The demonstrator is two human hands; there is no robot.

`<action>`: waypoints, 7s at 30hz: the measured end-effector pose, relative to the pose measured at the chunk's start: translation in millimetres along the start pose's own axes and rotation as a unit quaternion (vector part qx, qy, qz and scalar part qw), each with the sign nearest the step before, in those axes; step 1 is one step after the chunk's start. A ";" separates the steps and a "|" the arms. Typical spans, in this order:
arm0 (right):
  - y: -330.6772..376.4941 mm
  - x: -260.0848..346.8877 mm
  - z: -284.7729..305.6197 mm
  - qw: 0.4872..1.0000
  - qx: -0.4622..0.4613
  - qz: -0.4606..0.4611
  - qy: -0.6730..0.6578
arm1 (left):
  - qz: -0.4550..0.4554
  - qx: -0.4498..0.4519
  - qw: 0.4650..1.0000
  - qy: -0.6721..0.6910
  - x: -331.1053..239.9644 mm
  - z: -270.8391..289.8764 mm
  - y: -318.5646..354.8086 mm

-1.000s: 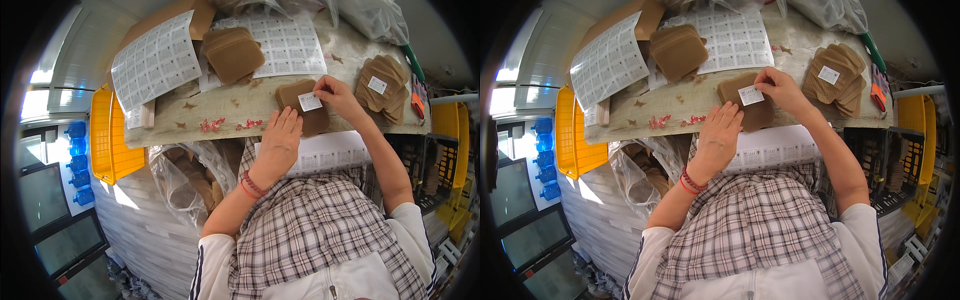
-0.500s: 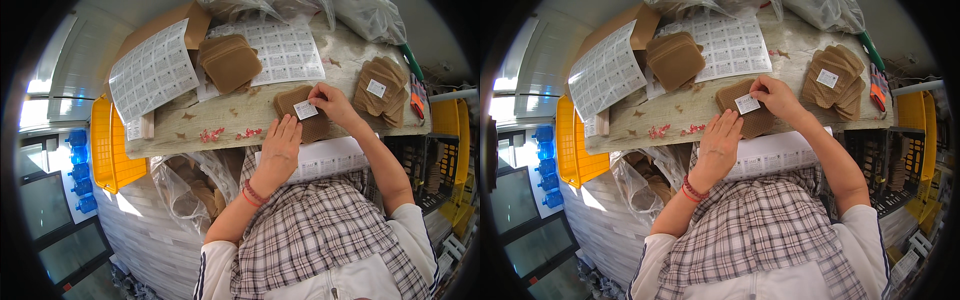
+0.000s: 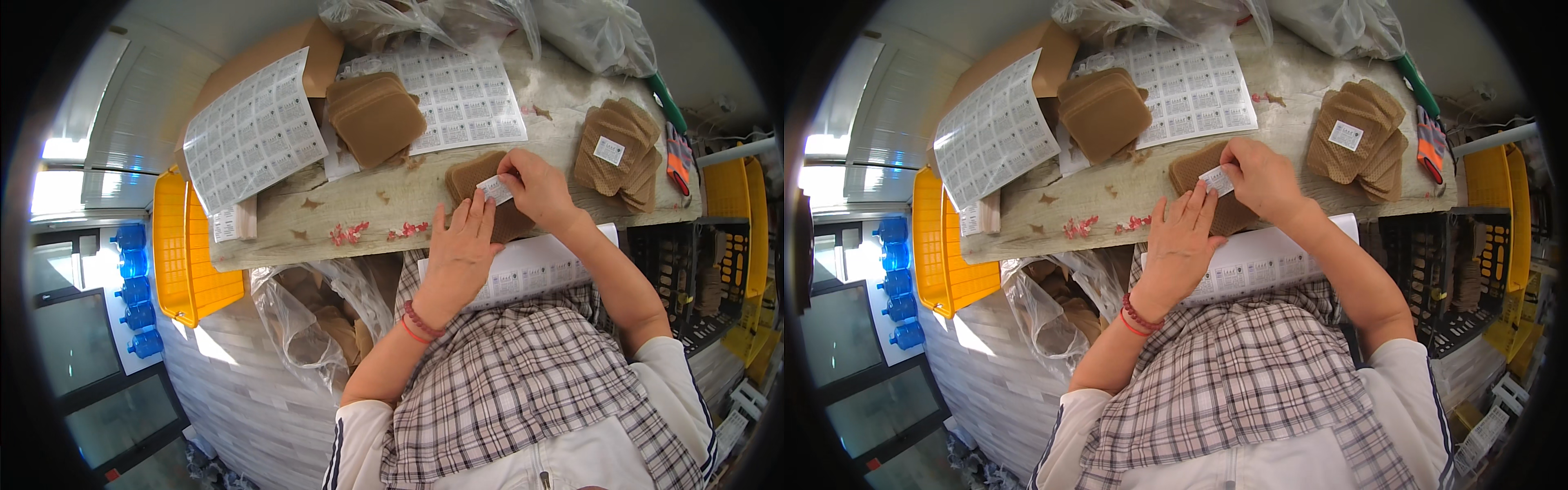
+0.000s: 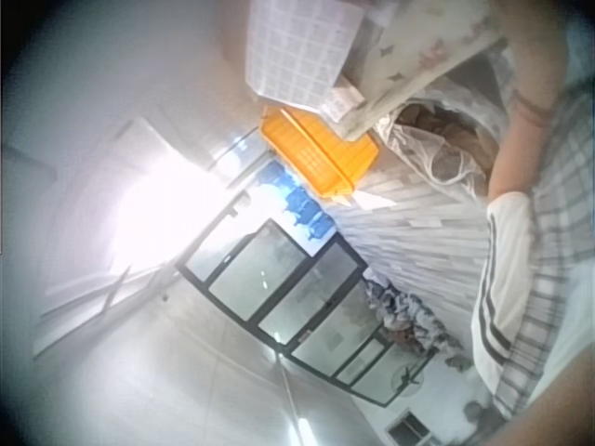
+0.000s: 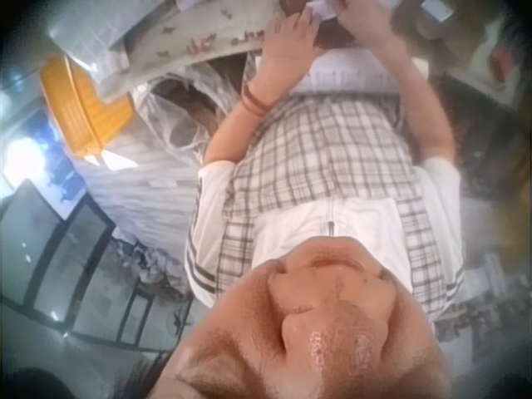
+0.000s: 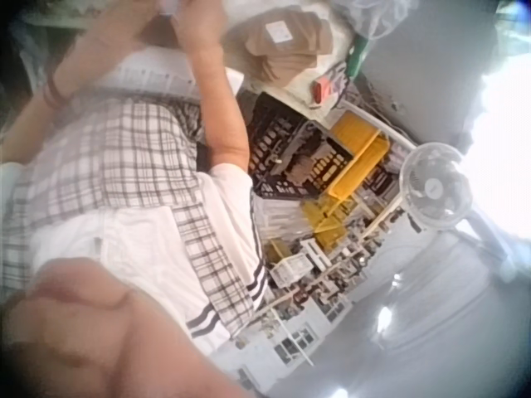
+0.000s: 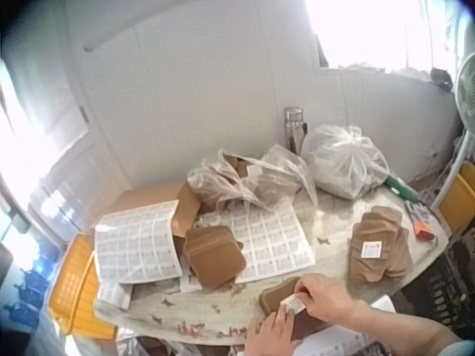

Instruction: The person repeatedly peels labels from a roll and sticks them onto small brown cardboard pieces, then stacks the labeled pieces on the table. The person also retrieves more cardboard pieces from a plastic bag and continues labeling them.

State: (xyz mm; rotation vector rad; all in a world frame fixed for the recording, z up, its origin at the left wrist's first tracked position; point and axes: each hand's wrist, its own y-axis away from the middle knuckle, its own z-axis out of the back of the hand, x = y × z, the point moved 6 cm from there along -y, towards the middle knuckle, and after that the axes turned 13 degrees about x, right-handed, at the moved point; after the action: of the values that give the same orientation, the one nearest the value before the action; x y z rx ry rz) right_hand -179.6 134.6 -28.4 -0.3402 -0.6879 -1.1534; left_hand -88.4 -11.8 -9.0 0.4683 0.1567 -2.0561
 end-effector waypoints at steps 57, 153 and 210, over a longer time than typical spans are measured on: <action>133.4 19.5 -2.8 0.981 0.099 0.148 0.074 | 0.035 0.048 0.987 0.150 13.7 4.6 86.0; -6.5 -4.9 -10.7 0.989 -0.025 -0.035 -0.144 | -0.014 -0.011 0.994 0.111 -3.5 2.8 16.3; 73.7 9.7 64.3 0.878 -0.205 0.077 -0.426 | -0.043 -0.130 0.786 0.603 0.8 20.3 26.1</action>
State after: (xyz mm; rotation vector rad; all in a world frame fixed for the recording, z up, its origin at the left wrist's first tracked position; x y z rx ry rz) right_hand -130.4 193.2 33.2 -1.2928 -1.1484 -0.9608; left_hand -71.7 -31.8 11.4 1.5542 1.2131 -1.4651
